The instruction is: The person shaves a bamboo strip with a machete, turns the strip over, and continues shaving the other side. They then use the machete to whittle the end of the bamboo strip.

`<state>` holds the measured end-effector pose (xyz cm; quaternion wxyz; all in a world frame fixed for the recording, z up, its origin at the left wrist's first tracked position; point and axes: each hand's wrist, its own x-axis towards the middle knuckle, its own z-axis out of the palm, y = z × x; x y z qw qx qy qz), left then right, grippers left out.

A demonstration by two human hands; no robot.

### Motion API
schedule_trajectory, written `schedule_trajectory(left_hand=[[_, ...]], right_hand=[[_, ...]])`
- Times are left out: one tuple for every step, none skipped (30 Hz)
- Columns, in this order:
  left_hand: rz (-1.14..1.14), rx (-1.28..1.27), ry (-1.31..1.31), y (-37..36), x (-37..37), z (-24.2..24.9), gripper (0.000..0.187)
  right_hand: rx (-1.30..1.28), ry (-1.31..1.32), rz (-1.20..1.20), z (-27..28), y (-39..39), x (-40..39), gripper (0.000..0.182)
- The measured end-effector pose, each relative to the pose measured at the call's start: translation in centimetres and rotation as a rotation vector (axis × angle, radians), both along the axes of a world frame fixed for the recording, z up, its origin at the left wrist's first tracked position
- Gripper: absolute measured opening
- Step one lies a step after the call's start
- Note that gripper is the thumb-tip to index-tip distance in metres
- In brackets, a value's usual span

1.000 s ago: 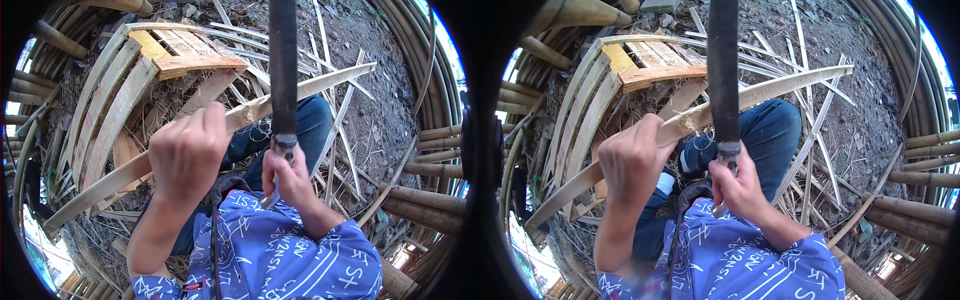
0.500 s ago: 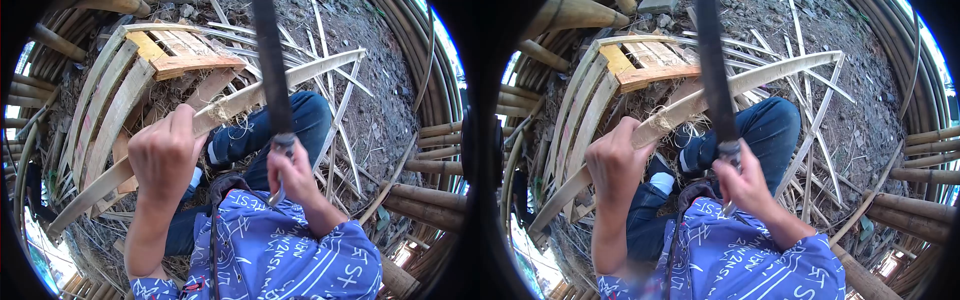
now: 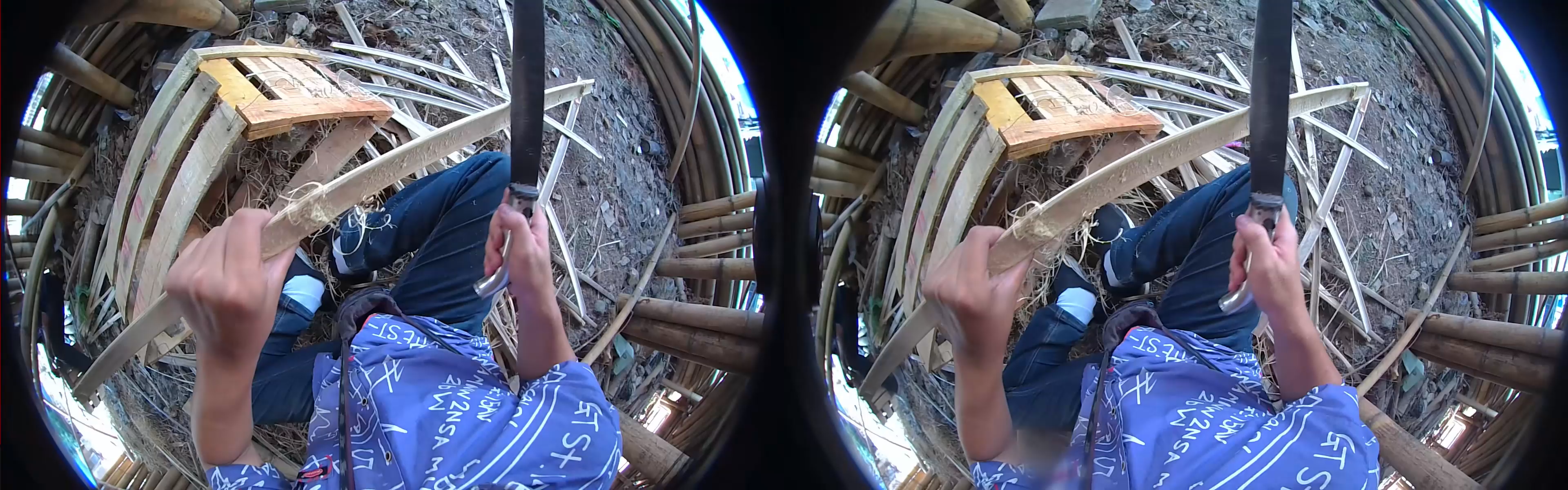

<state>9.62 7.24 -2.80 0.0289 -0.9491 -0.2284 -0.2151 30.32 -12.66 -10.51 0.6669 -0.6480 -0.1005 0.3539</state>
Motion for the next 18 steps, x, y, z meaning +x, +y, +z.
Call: schedule_trajectory(left_hand=[[-0.013, 0.017, 0.002, -0.1, -0.2, 0.2, 0.036], [-0.027, 0.036, 0.003, -0.1, -0.2, 0.3, 0.035], [-0.037, 0.034, 0.001, 0.1, -0.2, 0.3, 0.035], [-0.068, 0.078, -0.027, 0.3, -0.2, 0.3, 0.034], [-0.097, 0.123, -0.054, 0.3, -0.1, 0.4, 0.032], [-0.1, 0.126, -0.057, 0.2, 0.1, 0.4, 0.032], [-0.085, 0.122, -0.035, 0.1, 0.1, 0.3, 0.033], [-0.068, 0.117, -0.011, 0.0, 0.2, 0.1, 0.034], [-0.067, 0.117, -0.008, -0.1, 0.2, 0.0, 0.034], [-0.046, 0.097, 0.03, -0.1, 0.1, 0.0, 0.034], [-0.024, 0.078, 0.068, -0.1, 0.1, -0.1, 0.035], [-0.02, 0.078, 0.075, -0.2, 0.1, -0.2, 0.035], [-0.008, 0.057, 0.075, -0.3, 0.2, -0.4, 0.036], [0.004, 0.037, 0.073, -0.4, 0.2, -0.5, 0.038], [0.008, 0.037, 0.074, -0.3, 0.2, -0.6, 0.038], [0.002, 0.033, 0.055, -0.1, 0.3, -0.8, 0.038], [-0.005, 0.028, 0.036, -0.1, 0.4, -0.9, 0.039], [-0.004, 0.026, 0.036, 0.0, 0.4, -1.0, 0.039]], right_hand=[[-0.023, -0.013, -0.024, -0.1, -0.4, 0.4, 0.016], [-0.046, -0.029, -0.037, 0.1, -0.5, 0.6, 0.016], [-0.048, -0.031, -0.047, 0.2, -0.6, 0.6, 0.016], [-0.059, -0.048, -0.028, 0.4, -0.5, 0.4, 0.016], [-0.07, -0.065, -0.007, 0.5, -0.3, 0.2, 0.017], [-0.065, -0.075, 0.036, 0.5, -0.1, -0.2, 0.018], [-0.062, -0.043, 0.072, 0.8, 0.1, -0.8, 0.021], [-0.064, -0.014, 0.118, 0.7, 0.3, -1.5, 0.022], [-0.068, 0.018, 0.166, 0.6, 0.5, -2.2, 0.022], [-0.072, 0.034, 0.196, 0.5, 0.8, -2.9, 0.018], [-0.075, 0.051, 0.227, 0.5, 1.1, -3.4, 0.014], [-0.069, 0.076, 0.254, 0.4, 1.2, -3.7, 0.014], [-0.069, 0.083, 0.26, 0.5, 1.3, -4.2, 0.014], [-0.064, 0.102, 0.284, 0.8, 1.5, -4.7, 0.014], [-0.058, 0.117, 0.307, 1.1, 1.7, -5.0, 0.014], [-0.053, 0.128, 0.327, 1.3, 1.8, -5.4, 0.015], [-0.055, 0.129, 0.328, 1.5, 1.8, -5.5, 0.015], [-0.031, 0.131, 0.333, 1.7, 1.9, -5.6, 0.015]])
